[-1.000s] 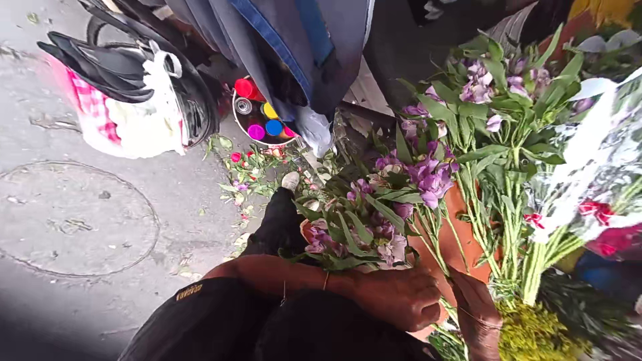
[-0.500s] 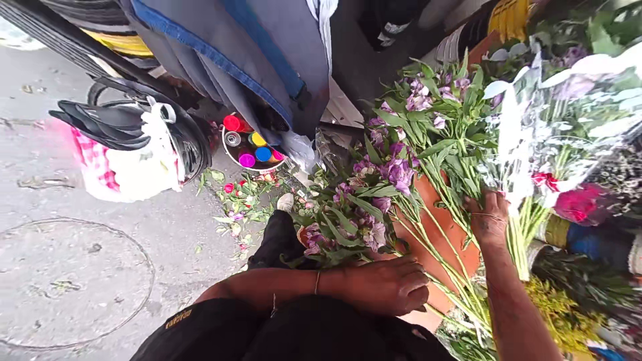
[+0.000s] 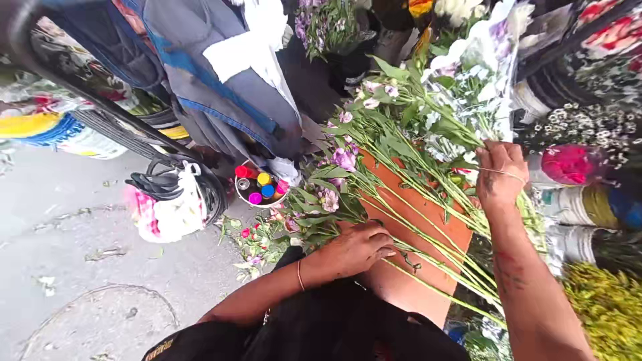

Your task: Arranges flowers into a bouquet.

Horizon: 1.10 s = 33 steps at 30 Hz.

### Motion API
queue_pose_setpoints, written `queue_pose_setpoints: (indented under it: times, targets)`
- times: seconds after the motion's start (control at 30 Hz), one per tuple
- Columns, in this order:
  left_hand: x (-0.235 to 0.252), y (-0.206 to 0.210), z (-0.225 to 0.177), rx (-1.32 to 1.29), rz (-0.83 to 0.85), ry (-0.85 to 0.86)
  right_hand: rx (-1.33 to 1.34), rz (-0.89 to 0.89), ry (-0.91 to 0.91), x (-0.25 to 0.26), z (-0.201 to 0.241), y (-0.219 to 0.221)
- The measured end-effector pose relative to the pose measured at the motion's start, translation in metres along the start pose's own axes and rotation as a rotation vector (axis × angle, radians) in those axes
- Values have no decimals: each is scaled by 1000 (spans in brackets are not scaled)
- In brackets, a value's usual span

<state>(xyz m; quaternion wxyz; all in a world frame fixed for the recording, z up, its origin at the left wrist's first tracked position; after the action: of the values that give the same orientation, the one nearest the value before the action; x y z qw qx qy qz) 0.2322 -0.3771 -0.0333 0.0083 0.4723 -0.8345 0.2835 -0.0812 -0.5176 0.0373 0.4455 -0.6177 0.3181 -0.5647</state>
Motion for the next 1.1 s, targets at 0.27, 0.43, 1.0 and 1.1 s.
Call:
queue_pose_setpoints:
  times: [0.27, 0.43, 1.0, 1.1]
  targets:
    - [31, 1, -45, -66, -45, -48, -52, -83, -44, 18, 0, -83]
    - [73, -21, -51, -584, -267, -269, -2, -127, -86, -29, 24, -134]
    - [125, 26, -178, -1328, -131, -50, -173, -56, 113, -225, 73, -222]
    - [141, 1, -151, -1274, -266, -49, -295, 11, 203, -357, 22, -209]
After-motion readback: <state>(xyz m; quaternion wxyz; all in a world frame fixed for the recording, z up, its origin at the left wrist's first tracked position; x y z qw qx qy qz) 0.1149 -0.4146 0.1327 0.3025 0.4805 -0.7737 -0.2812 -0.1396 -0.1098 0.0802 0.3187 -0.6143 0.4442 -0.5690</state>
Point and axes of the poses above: each hand's wrist, its own x-axis towards the middle knuckle, its own y-axis out of the palm, z = x × y, the point moved 3 cm from there along x, towards the middle knuckle, and after that the axes turned 9 degrees about -y, right-handed, at the moved point
